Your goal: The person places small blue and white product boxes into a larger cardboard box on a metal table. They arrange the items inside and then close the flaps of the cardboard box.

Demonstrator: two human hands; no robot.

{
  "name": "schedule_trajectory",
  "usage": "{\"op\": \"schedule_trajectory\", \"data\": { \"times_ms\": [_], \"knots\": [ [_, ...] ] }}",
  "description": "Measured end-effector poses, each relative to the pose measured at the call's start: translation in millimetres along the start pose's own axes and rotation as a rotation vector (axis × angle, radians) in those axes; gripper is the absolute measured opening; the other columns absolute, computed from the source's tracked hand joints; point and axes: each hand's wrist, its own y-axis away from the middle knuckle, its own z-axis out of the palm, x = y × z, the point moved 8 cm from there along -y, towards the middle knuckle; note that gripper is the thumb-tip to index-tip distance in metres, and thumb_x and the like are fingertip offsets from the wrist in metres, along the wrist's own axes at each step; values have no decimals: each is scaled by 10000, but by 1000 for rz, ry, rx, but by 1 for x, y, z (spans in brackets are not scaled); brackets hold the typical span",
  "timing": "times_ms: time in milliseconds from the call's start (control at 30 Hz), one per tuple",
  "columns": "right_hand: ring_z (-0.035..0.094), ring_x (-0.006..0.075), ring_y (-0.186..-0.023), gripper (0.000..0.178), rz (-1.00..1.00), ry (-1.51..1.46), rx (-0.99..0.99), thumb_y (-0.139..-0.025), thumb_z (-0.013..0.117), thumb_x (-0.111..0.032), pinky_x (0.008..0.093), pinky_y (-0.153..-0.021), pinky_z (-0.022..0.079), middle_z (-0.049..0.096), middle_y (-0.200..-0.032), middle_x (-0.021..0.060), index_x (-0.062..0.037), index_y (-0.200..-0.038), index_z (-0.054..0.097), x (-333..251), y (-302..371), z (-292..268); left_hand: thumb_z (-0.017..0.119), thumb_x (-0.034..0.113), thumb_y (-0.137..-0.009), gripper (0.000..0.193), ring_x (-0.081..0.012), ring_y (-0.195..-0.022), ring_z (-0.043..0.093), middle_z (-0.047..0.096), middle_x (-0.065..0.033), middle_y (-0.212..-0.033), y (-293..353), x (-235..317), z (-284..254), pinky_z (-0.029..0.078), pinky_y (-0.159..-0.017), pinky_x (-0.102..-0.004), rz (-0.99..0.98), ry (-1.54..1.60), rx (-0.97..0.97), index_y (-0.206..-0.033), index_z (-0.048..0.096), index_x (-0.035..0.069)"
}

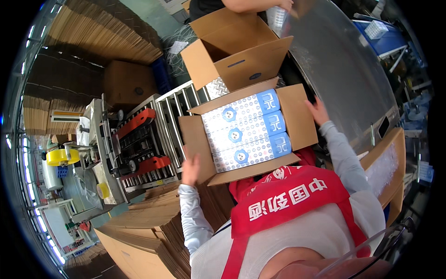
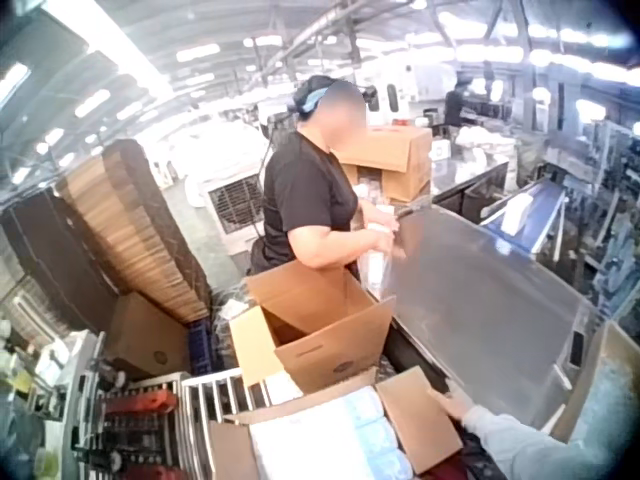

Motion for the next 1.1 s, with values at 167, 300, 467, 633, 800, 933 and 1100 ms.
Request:
{"op": "schedule_trajectory", "data": {
  "times_ms": [167,300,467,633,800,933,1100],
  "knots": [
    [665,379,-839,697,-251,126,-454,-948,517,-401,408,-744,512,656,-924,261,20,-1444,267,-149,58,50,488,539,-920,1026,-477,-981,603,593,-380,-1049,-13,62,114,482,-864,-462,35,-269,-557,-1426,-115,-119],
    [638,435,-741,866,-626,587,-441,-920,483,-539,480,-677,502,657,-823,265,22,-1477,128,-140,59,167,570,703,-798,1254,-365,-1150,533,479,-314,-1274,-21,47,152,444,-934,-346,103,-114,-882,-1420,-94,-161],
    [637,434,-799,731,-559,668,-566,-933,488,-429,491,-780,501,660,-888,276,7,-1452,215,-126,40,195,738,715,-582,1276,-455,-1413,173,264,-251,-1499,42,77,97,34,-1137,-599,507,-690,-874,-1498,166,37],
    [592,374,-999,376,-1135,525,-189,-893,588,-295,484,-962,420,633,-1048,168,-45,-1173,570,-224,47,137,824,643,-537,1394,-480,-1377,238,222,-276,-1506,-58,14,81,124,-1134,-595,50,-415,75,-1514,27,49],
    [463,341,-1206,401,-1025,505,-63,-786,694,-244,535,-1088,291,564,-1177,128,-60,-1122,578,-189,10,99,822,257,-751,1236,-281,-1363,308,226,-261,-1502,-58,-2,119,303,-1101,-363,6,702,-66,-1491,-144,35],
    [387,353,-1305,556,-974,529,-248,-817,681,-241,494,-1115,281,461,-1341,181,-40,-1303,500,-96,67,120,764,324,-803,1096,-329,-1372,323,241,-291,-1494,-66,-16,121,308,-1101,-355,-178,584,165,-1504,-19,9],
    [455,261,-1260,477,-15,-632,-185,-1000,445,-348,355,-1090,325,516,-1337,117,-2,-1327,482,28,-32,139,710,447,-830,1081,-345,-1171,566,536,-255,-1307,-98,6,112,427,-995,-343,-85,353,207,-1497,-7,-11]
  ]
}}
